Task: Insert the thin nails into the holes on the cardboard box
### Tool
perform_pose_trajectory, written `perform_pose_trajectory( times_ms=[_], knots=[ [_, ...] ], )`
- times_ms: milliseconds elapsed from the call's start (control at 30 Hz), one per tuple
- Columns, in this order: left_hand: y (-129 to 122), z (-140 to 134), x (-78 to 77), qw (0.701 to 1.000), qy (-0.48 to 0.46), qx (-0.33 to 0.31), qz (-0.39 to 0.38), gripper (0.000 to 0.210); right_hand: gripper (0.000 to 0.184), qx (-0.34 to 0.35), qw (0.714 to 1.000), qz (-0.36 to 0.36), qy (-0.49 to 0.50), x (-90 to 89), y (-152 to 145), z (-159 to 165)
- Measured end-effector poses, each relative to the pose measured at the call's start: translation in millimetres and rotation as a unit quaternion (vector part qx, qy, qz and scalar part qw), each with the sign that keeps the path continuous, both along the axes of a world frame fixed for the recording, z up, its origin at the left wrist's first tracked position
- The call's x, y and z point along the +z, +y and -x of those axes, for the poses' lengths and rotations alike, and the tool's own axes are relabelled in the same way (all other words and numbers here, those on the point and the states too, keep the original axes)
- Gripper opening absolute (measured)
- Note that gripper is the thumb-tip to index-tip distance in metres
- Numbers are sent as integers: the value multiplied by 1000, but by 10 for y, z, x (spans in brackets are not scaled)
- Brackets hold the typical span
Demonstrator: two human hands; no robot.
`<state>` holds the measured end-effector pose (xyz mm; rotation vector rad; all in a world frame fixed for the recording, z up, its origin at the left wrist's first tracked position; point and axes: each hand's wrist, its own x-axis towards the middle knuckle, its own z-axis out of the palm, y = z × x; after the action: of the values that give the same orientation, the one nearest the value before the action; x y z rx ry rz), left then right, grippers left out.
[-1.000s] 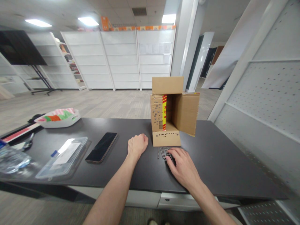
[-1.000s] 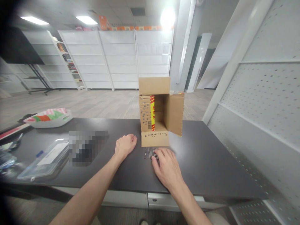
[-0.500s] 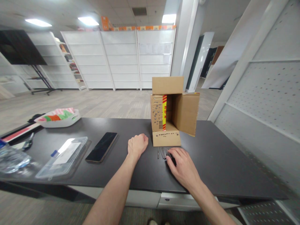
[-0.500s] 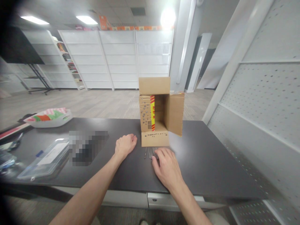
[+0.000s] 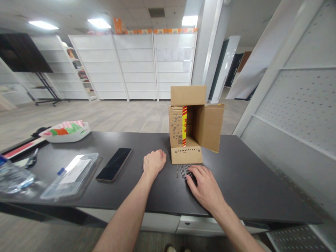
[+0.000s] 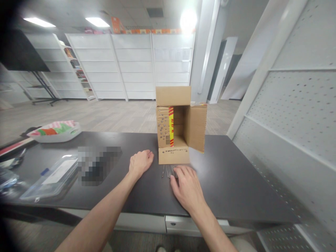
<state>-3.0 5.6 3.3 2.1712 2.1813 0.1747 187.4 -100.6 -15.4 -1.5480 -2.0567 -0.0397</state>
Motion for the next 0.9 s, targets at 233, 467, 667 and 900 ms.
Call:
perform_pose_trajectory(
  times_ms=[233, 467, 667, 900],
  knots=[
    [25, 8, -49, 1000, 0, -2, -15, 45, 25, 31, 999, -12, -17, 11, -4, 7],
    [25, 3, -51, 1000, -3, -3, -14, 45, 36, 83, 995, 10, -61, 26, 9, 21],
    [14, -10, -11, 1000, 3, 3, -5, 44, 43, 103, 990, 48, -79, 67, 28, 53],
    [22, -4, -32, 1000, 4, -2, -17, 44, 44, 107, 990, 56, -69, 86, 106, 162]
  ],
)
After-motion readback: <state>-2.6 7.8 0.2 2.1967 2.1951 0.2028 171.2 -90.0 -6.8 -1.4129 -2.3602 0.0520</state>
